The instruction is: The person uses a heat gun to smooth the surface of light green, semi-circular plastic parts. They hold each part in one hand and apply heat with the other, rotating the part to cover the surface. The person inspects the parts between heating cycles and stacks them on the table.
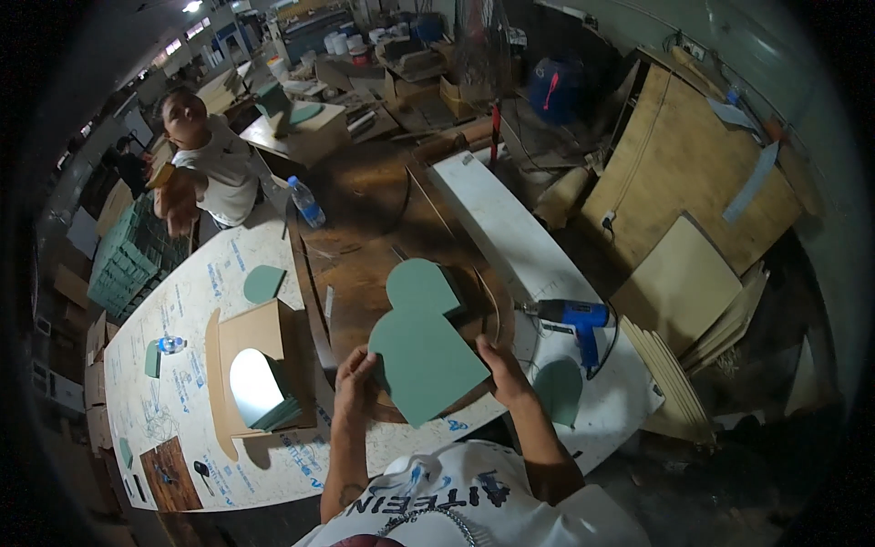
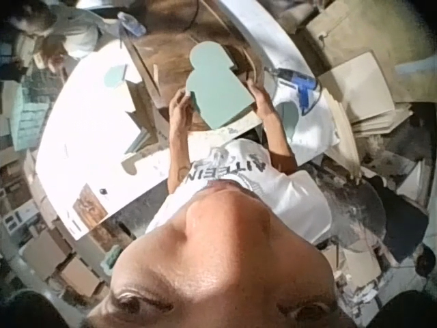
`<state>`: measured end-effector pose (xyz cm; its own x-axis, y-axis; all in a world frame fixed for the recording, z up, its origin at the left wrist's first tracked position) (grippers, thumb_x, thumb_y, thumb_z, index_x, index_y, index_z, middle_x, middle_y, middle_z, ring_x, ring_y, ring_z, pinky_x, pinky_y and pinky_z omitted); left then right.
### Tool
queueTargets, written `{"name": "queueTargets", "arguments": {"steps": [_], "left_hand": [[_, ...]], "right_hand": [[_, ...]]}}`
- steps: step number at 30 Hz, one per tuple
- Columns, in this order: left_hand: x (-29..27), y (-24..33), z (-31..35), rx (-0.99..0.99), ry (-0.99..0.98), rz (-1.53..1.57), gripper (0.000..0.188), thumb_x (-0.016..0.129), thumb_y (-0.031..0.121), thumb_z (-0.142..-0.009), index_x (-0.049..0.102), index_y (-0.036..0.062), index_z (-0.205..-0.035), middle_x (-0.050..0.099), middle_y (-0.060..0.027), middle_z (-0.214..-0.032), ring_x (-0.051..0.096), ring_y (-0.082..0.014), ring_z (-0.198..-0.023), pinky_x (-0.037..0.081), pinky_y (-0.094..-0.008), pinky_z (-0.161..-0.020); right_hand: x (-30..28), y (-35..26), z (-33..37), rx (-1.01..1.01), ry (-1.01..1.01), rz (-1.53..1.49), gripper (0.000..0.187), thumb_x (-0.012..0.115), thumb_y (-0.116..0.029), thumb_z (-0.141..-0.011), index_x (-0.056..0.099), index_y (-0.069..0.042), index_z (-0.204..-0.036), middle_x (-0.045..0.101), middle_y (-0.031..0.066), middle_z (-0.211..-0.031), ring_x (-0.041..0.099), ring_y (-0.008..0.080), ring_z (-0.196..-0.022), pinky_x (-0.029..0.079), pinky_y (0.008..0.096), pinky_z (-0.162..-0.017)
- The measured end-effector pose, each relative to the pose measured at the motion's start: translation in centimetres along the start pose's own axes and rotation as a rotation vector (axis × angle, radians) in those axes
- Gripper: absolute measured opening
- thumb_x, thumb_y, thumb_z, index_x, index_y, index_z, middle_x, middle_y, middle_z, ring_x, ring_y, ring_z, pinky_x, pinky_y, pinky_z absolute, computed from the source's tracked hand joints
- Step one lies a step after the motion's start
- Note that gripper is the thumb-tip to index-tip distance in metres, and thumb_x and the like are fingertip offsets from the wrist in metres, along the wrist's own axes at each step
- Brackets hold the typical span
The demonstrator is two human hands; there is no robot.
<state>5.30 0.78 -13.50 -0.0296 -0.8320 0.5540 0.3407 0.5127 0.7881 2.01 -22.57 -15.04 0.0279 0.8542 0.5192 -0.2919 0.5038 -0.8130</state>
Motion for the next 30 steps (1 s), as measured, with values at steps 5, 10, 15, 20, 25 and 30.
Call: {"name": "queueTargets", "arguments": {"steps": [5,10,15,20,25,30], "left_hand": [[-2.7,-2.9,2.0,-0.053,0.028,0.131,0.015,0.056,0.01,-0.087,0.054,0.0009,-0.098,0.059,-0.005,-0.086,0.059,-0.0151,-0.077,0.049,-0.0246,-0.065],[-6.7,-6.0,3.7,-0.227,-0.032,-0.035,0.027,0.064,0.013,-0.083,0.06,-0.0042,-0.104,0.063,-0.0071,-0.092,0.06,-0.0171,-0.08,0.05,-0.0299,-0.072],[-6.3,-5.1,3.7,-0.356,0.041,0.088,0.037,0.061,0.024,-0.086,0.056,-0.0059,-0.106,0.061,-0.0137,-0.098,0.06,-0.0239,-0.089,0.051,-0.0375,-0.077],[-6.2,-2.6,3.5,-0.071,0.075,0.375,0.047,0.06,0.03,-0.085,0.051,-0.0063,-0.114,0.059,-0.0142,-0.107,0.055,-0.0269,-0.103,0.044,-0.0417,-0.09],[-7.8,0.1,4.2,0.102,0.088,0.399,0.04,0.063,0.02,-0.08,0.054,-0.0034,-0.112,0.059,-0.0123,-0.109,0.058,-0.0251,-0.1,0.047,-0.0396,-0.087],[-7.7,2.0,4.3,0.21,0.217,0.335,0.029,0.061,0.021,-0.081,0.059,0.0024,-0.104,0.063,-0.0076,-0.097,0.061,-0.021,-0.088,0.049,-0.0347,-0.081]], "right_hand": [[-1.4,4.8,0.6,-0.103,0.06,-0.197,0.054,0.036,-0.043,-0.096,0.045,-0.001,-0.129,0.052,0.0091,-0.126,0.05,0.0238,-0.11,0.036,0.0324,-0.096],[-1.3,7.4,1.7,0.009,0.138,-0.034,0.044,0.059,-0.029,-0.085,0.053,0.0,-0.118,0.054,0.0083,-0.118,0.049,0.0239,-0.109,0.035,0.0386,-0.095],[0.1,6.0,0.6,0.007,0.048,0.132,0.06,0.042,-0.046,-0.093,0.037,0.0,-0.132,0.042,0.01,-0.131,0.04,0.0263,-0.117,0.033,0.0412,-0.095],[-8.8,11.3,1.4,-0.379,0.004,1.083,0.052,0.044,-0.048,-0.091,0.062,-0.001,-0.105,0.062,0.0167,-0.104,0.058,0.0311,-0.094,0.045,0.0382,-0.083],[-12.4,15.5,8.6,0.757,0.133,1.479,0.055,0.052,-0.047,-0.083,0.062,0.003,-0.104,0.057,0.0269,-0.11,0.057,0.0349,-0.102,0.045,0.0401,-0.084],[-21.4,26.7,9.4,0.203,0.398,1.486,0.051,0.054,-0.059,-0.079,0.061,-0.008,-0.075,0.06,0.013,-0.065,0.054,0.025,-0.054,0.044,0.0384,-0.051]]}}
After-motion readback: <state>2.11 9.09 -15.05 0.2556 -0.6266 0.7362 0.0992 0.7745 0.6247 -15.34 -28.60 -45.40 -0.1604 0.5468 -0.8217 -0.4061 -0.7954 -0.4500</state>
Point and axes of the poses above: each hand's wrist, its own z-axis away from the middle knuckle, its own x-axis out of the palm, y = z × x, the point moved 7 cm from there along -z, towards the middle knuckle
